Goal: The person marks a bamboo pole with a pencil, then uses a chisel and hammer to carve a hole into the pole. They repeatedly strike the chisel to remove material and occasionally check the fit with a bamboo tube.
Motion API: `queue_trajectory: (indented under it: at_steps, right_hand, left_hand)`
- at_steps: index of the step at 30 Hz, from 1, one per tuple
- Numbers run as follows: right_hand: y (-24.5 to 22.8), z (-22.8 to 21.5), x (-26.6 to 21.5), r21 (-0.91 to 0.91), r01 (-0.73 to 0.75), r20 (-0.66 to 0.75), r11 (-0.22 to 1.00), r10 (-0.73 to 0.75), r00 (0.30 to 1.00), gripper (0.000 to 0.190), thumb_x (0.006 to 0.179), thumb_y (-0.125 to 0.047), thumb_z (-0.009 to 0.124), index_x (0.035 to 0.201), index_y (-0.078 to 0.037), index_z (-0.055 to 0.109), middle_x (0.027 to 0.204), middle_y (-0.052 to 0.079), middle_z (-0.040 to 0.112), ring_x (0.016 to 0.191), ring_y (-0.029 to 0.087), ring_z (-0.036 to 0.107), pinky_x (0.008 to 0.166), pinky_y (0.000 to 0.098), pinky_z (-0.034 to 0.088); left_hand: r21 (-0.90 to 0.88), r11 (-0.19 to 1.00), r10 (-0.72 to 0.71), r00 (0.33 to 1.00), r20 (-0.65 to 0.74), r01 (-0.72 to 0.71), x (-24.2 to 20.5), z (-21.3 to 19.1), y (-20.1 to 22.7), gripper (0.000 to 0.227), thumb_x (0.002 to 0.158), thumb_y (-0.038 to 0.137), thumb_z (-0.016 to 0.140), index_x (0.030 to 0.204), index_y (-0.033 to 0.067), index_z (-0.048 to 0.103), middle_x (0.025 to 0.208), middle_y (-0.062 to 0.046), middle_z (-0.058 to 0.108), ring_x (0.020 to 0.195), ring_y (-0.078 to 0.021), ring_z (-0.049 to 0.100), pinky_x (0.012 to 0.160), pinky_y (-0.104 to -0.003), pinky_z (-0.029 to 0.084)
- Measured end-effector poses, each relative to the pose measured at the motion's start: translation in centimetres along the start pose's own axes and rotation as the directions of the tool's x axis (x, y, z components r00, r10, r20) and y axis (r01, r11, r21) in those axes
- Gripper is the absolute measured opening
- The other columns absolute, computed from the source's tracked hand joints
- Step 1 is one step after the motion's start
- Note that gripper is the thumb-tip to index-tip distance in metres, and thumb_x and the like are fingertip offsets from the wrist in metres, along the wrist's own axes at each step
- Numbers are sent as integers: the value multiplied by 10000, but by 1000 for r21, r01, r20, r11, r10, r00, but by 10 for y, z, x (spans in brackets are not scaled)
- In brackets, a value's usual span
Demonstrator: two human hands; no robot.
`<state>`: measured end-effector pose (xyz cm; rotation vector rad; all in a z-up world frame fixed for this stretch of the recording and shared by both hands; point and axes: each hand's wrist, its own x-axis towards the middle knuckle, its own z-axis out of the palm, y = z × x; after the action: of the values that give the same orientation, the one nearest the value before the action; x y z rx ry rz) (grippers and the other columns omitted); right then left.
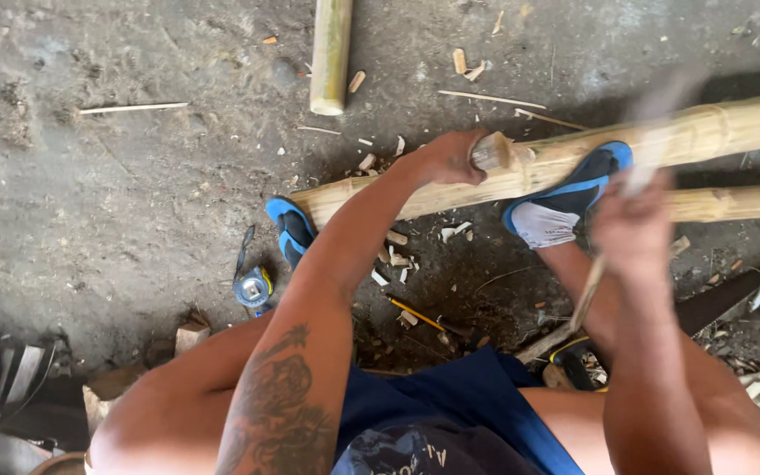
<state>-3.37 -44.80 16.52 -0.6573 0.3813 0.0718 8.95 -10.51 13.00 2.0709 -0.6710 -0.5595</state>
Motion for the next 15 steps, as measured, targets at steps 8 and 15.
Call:
queue_trajectory:
  at_steps: [8, 15]
  right_hand:
    - [127, 30, 0, -955, 151, 196, -254, -162, 967, 125, 1085, -121, 583, 1188, -58, 554, 1009, 88, 666, 911, 193, 664, 767, 336, 570]
    - [-11, 15, -10, -886, 459, 453, -59, -316, 834, 218, 1063, -93, 559, 1267, -32, 515, 989, 93, 624, 781, 195, 623, 631, 357, 532]
  left_hand:
    - [4, 995, -96, 988, 122, 96, -3, -1, -3, 811, 689, 239, 826, 1394, -13, 516, 1238, -234, 701, 1120, -341, 713, 1036, -369, 539]
    - [-59, 992, -112, 992, 53, 115, -6, -3, -9, 822, 701, 245, 878, 1382, -21, 503, 1210, -235, 678, 1102, -348, 675, 967, -406, 526]
